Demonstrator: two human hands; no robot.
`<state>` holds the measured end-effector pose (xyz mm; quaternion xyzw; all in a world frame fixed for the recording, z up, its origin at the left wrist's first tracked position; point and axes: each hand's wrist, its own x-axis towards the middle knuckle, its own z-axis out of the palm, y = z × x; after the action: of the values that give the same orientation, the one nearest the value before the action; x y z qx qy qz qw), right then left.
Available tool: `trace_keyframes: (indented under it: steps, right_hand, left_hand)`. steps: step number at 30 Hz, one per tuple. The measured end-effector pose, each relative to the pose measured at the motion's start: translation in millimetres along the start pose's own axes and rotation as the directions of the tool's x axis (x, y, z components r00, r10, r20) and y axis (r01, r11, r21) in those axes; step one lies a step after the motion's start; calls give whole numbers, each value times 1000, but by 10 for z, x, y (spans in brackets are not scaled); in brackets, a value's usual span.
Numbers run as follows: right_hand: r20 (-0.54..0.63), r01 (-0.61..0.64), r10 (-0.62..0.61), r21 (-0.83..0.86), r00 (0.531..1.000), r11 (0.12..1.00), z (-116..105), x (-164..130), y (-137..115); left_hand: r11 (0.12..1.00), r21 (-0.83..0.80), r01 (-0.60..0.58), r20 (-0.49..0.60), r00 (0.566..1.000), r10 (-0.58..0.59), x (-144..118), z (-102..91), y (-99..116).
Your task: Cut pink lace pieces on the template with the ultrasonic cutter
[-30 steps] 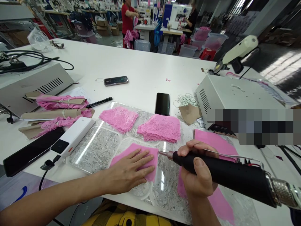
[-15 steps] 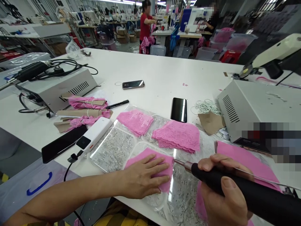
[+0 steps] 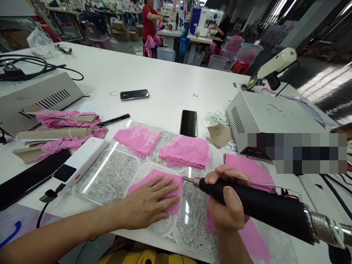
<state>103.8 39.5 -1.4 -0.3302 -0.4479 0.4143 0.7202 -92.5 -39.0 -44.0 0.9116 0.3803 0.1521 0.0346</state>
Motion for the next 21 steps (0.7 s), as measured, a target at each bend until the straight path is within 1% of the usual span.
trace_keyframes:
  steps: [5,7,12,21]
  right_hand:
    - [72,31,-30,-4,997,1000,8,-3,32]
    - [83,37,-36,-16,996,999,4,-1,33]
    - [60,37,-36,-21,998,999,-14,7,19]
    - [26,16,-15,-24,1000,1000,-6,16,2]
  left_hand:
    - [1000,4,-7,54,998,7,-3,-2,-12]
    - [1000,11,-12,61,998,12,2,-9,-15]
    - [1000,15,-16,65,998,15,19,-21,-13]
    - [1000,20,-12,13,1000,12,33,-18,-19]
